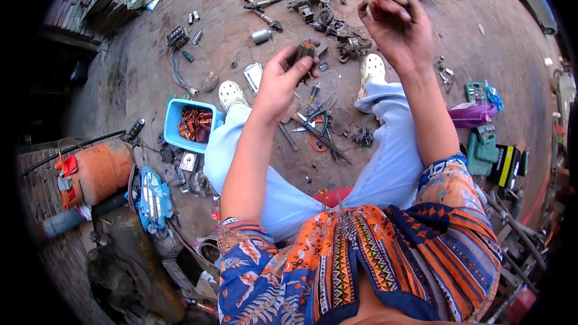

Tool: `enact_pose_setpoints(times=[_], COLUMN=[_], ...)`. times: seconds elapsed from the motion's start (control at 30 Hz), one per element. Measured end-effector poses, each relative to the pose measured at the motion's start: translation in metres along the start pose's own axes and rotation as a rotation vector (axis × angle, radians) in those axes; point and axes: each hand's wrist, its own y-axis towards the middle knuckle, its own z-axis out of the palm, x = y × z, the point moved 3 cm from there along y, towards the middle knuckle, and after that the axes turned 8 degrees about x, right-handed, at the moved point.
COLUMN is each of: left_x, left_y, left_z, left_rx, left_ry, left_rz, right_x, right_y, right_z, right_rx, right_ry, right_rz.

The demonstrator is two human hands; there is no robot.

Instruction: The person sits on the ground and winds copper wire around a small cylindrical metal component, likely a motor armature. They repeatedly wrap the wire by hand, occasionally adjusting the component's orientation to continue the winding process.

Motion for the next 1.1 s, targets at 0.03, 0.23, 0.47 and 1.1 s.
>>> enact_pose_setpoints(times=[0.03,0.23,0.47,1.1], left_x=[0.003,0.015,-0.002,0.002], left_y=[-0.003,-0.001,-0.012,-0.012], left_z=[0.003,-0.002,-0.006,-0.021], left_rx=[-0.040,-0.241,-0.222,-0.180], left_ry=[0.089,0.485,0.385,0.039], left_rz=[-0.046,0.023,0.178,0.052], right_x=[0.001,-0.018,-0.037,-0.059], right_y=[-0.001,-0.011,-0.024,-0.033], right_z=[-0.001,-0.030,-0.029,-0.005], right_rx=[-0.118,0.064,0.492,0.221], right_ry=[-0.020,-1.040,-2.238,-1.542], right_rz=[-0.025,-0.055,-0.032,0.298])
